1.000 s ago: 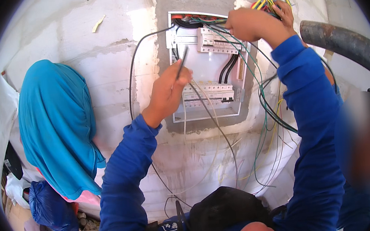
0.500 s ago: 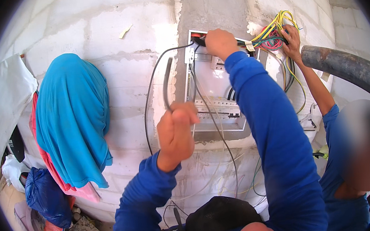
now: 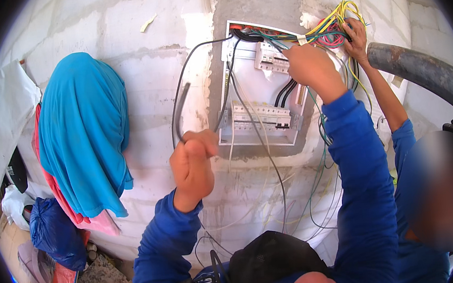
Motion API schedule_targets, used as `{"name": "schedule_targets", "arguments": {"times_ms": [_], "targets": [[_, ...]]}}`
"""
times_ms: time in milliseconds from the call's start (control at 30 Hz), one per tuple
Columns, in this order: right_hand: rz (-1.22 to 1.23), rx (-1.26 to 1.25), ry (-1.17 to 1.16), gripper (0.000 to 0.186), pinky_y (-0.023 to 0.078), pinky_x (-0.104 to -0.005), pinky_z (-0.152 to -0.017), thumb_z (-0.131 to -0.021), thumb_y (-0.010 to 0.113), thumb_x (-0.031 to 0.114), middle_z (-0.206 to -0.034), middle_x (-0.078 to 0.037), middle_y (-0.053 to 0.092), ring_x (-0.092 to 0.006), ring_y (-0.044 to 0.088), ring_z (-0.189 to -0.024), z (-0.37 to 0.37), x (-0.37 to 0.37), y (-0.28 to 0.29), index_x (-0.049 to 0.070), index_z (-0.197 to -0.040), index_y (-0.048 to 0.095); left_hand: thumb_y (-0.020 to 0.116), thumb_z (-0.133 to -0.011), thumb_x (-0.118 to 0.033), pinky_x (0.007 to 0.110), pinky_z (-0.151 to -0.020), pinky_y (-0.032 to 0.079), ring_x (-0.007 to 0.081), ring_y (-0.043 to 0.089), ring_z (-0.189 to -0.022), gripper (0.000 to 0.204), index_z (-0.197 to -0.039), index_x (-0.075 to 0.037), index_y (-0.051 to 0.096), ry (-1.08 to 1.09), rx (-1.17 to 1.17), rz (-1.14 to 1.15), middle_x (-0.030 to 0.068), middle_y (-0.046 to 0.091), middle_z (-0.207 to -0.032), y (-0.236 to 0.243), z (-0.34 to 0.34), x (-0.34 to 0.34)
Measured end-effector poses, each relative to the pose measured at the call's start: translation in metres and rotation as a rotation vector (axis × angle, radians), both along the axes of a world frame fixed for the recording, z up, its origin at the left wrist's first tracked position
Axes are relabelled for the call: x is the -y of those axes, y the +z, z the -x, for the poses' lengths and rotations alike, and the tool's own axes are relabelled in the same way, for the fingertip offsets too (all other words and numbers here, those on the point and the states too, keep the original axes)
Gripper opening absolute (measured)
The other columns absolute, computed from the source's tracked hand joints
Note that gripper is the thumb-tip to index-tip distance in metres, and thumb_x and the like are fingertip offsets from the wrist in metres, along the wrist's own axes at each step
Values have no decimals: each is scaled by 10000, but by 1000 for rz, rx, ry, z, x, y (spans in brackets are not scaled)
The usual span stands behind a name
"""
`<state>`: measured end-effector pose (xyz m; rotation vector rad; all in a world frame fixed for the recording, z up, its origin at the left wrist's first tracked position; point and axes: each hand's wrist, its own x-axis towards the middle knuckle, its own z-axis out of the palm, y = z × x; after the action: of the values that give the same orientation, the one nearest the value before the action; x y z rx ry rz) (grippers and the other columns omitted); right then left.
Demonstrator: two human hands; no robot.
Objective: The person connects multiple colored wires to terminals inside a wall-mounted electrical panel. They strip wire ends, insert them into terminal slots, and tighten screws to secure connections while coordinating with a coworker who holds wire bundles.
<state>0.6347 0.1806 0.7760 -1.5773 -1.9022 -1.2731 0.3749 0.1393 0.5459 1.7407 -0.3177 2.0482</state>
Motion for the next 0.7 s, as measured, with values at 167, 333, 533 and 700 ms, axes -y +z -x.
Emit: {"name": "schedule_targets", "arguments": {"times_ms": [167, 333, 533, 700], "targets": [[-57, 59, -22, 248, 613, -507, -814, -903, 612, 149, -1032, -213, 788, -387, 776, -958, 29, -37, 21, 45, -997, 816, 422, -1159, -436, 395, -651, 322, 173, 355, -623, 417, -906, -112, 490, 74, 67, -50, 19, 466, -712, 11, 13, 51], [-90, -8, 42, 296, 606, -493, -867, -950, 583, 179, -1072, -190, 795, -373, 774, -1011, 78, -73, 52, 61, -1070, 827, 356, -1165, -475, 377, -597, 303, 143, 263, -521, 435, -907, -149, 484, 95, 13, -65, -26, 387, -616, 6, 40, 104], [72, -87, 75, 309, 591, -515, -910, -955, 571, 151, -1133, -226, 776, -409, 756, -1046, 70, -88, 41, 45, -1131, 802, 312, -1173, -458, 364, -601, 297, 133, 252, -526, 426, -918, -153, 467, 165, 36, 11, -40, 357, -625, -15, 59, 122], [7, -171, 308, 350, 550, -531, -950, -1024, 550, 193, -1127, -277, 742, -470, 712, -1049, 2, -41, 22, 46, -1303, 702, 336, -1169, -460, 365, -600, 295, 133, 258, -538, 427, -904, -148, 457, 148, 31, 48, -35, 370, -634, -30, 68, 112]]}}
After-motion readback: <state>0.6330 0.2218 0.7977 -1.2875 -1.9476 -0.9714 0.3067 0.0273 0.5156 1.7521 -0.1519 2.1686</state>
